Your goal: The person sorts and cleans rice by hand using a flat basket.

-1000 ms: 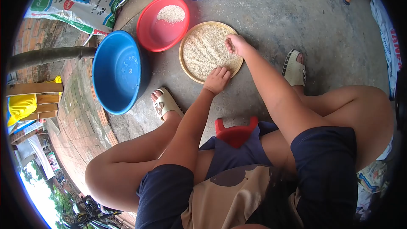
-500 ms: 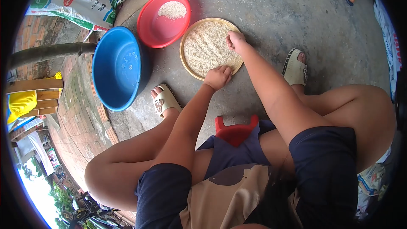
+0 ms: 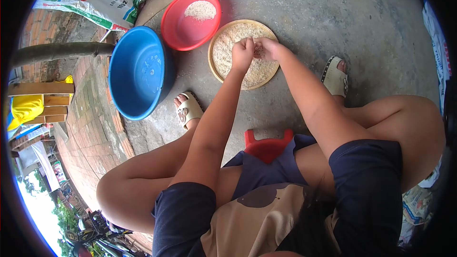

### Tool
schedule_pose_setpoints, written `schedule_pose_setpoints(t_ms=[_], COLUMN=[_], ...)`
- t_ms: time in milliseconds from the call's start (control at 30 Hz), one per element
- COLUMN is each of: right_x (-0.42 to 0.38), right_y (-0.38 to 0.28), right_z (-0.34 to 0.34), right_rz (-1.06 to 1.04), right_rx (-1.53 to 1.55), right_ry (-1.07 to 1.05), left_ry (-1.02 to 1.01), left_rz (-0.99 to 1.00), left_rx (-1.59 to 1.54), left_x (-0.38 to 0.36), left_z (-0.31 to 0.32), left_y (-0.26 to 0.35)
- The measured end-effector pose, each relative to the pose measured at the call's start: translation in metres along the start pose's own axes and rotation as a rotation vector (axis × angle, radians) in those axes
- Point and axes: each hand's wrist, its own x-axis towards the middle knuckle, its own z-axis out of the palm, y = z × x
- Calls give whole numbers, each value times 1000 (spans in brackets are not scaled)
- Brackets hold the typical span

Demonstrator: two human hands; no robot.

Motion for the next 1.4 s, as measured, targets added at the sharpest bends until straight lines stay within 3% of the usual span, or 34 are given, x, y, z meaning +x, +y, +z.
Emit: schedule_pose_setpoints(t_ms=[33, 100, 300, 933, 1167, 1233, 1300, 1367, 1400], right_x=[-4, -12, -11, -22, -9, -3, 0, 9, 9], right_y=[-1, -6, -9, -14, -14, -12, -14, -11, -13], right_z=[4, 11, 23, 34, 36, 36, 40, 41, 45], right_rz=[0, 24, 42, 59, 77, 68, 6, -86, -180], right_rx=[0, 10, 87, 228, 330, 383, 371, 348, 330], right_ry=[1, -157, -182, -173, -102, -109, -59, -12, 34], left_ry=[-1, -62, -134, -254, -136, 216, 301, 344, 245], left_rz=[0, -80, -50, 116, -148, -411, -550, -722, -703], left_rx=[0, -391, -626, -576, -886, -873, -867, -709, -729], left_x=[3, 14, 23, 26, 49, 45, 43, 36, 31], left_z=[0, -6, -10, -14, -39, -33, -35, -29, -28], left_y=[15, 34, 76, 127, 65, 46, 5, -11, -20])
